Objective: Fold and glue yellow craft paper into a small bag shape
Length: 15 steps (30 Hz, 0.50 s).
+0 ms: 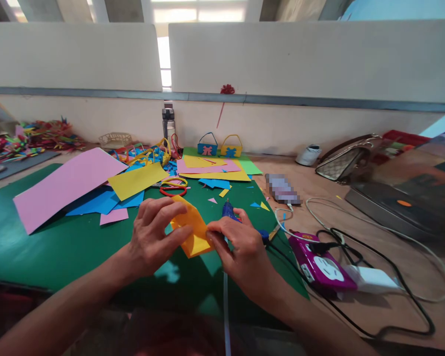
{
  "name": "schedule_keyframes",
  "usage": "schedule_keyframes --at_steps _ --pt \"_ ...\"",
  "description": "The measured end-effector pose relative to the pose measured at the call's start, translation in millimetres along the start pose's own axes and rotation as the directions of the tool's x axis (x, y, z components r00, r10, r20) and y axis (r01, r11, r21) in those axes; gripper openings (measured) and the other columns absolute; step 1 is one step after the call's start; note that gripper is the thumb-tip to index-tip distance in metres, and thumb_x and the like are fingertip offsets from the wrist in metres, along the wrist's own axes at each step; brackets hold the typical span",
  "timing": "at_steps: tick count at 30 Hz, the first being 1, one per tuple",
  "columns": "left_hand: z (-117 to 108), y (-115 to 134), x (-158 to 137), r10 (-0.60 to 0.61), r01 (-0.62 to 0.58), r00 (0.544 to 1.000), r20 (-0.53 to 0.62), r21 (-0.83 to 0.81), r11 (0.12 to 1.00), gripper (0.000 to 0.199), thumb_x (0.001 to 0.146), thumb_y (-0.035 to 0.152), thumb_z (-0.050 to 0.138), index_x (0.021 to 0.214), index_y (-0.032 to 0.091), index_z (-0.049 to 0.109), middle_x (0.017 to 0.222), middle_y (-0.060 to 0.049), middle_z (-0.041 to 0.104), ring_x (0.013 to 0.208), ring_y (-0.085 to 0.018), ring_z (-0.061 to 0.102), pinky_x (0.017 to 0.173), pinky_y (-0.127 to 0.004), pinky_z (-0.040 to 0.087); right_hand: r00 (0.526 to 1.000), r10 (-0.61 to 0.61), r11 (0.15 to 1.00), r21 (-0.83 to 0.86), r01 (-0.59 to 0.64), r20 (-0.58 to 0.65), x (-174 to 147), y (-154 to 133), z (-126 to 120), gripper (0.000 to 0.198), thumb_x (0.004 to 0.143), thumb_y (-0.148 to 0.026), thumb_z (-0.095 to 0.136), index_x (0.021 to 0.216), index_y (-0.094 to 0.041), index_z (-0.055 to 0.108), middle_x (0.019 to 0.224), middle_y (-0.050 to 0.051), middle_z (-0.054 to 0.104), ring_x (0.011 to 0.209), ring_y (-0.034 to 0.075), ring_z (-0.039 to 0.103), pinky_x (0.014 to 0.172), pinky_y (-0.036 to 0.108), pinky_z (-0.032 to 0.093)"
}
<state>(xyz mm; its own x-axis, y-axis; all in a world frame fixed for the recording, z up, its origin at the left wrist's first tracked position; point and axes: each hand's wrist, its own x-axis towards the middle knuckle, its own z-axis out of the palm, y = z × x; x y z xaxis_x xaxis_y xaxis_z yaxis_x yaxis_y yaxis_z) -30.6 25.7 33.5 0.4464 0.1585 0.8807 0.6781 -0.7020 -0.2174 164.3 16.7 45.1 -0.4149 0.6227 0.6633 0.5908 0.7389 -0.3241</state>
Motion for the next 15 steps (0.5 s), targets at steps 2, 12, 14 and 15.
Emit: schedule_keyframes --at_steps 2,12,14,15 --pt "1.0 0.9 -0.1 -0.004 0.004 1.000 0.005 0.012 1.000 0.010 0.079 0.013 0.061 0.082 0.022 0.059 0.110 -0.008 0.056 0.106 -0.025 0.047 0.082 -0.042 0.042 1.000 -0.008 1.000 -0.005 0.008 0.002 -0.4 -0.1 0.6 0.012 0.085 -0.013 0.049 0.078 -0.019 0.056 0.070 -0.002 0.065 0.063 0.012 0.057 0.090 0.038 0.029" --pt "0.3 2.1 -1.5 0.027 -0.027 0.999 0.046 0.013 1.000 0.013 0.081 0.014 0.058 0.072 0.023 0.055 0.116 -0.001 0.063 0.121 -0.022 0.044 0.103 -0.054 0.025 0.996 -0.070 0.995 -0.067 0.074 0.058 -0.8 -0.2 -0.3 0.014 0.087 -0.014 0.044 0.081 -0.019 0.056 0.070 -0.001 0.064 0.064 0.012 0.057 0.093 0.040 0.028" --pt "0.7 2.8 -1.7 0.030 -0.032 0.999 0.037 0.048 0.998 0.012 0.078 0.015 0.061 0.072 0.024 0.056 0.116 0.001 0.063 0.123 -0.021 0.042 0.105 -0.053 0.023 0.993 -0.104 0.988 -0.106 0.110 0.062 -1.2 -1.4 -0.4 0.016 0.087 -0.013 0.043 0.081 -0.018 0.057 0.069 -0.001 0.063 0.064 0.013 0.056 0.094 0.041 0.028" --pt "0.9 3.4 -1.6 0.030 -0.032 0.999 0.027 0.069 0.997 0.013 0.076 0.016 0.063 0.072 0.025 0.056 0.116 0.002 0.063 0.124 -0.020 0.040 0.106 -0.052 0.021 0.991 -0.120 0.984 -0.126 0.126 0.059 -1.5 -2.1 -0.2 0.017 0.087 -0.011 0.043 0.081 -0.018 0.057 0.069 0.000 0.063 0.065 0.013 0.056 0.095 0.042 0.027"
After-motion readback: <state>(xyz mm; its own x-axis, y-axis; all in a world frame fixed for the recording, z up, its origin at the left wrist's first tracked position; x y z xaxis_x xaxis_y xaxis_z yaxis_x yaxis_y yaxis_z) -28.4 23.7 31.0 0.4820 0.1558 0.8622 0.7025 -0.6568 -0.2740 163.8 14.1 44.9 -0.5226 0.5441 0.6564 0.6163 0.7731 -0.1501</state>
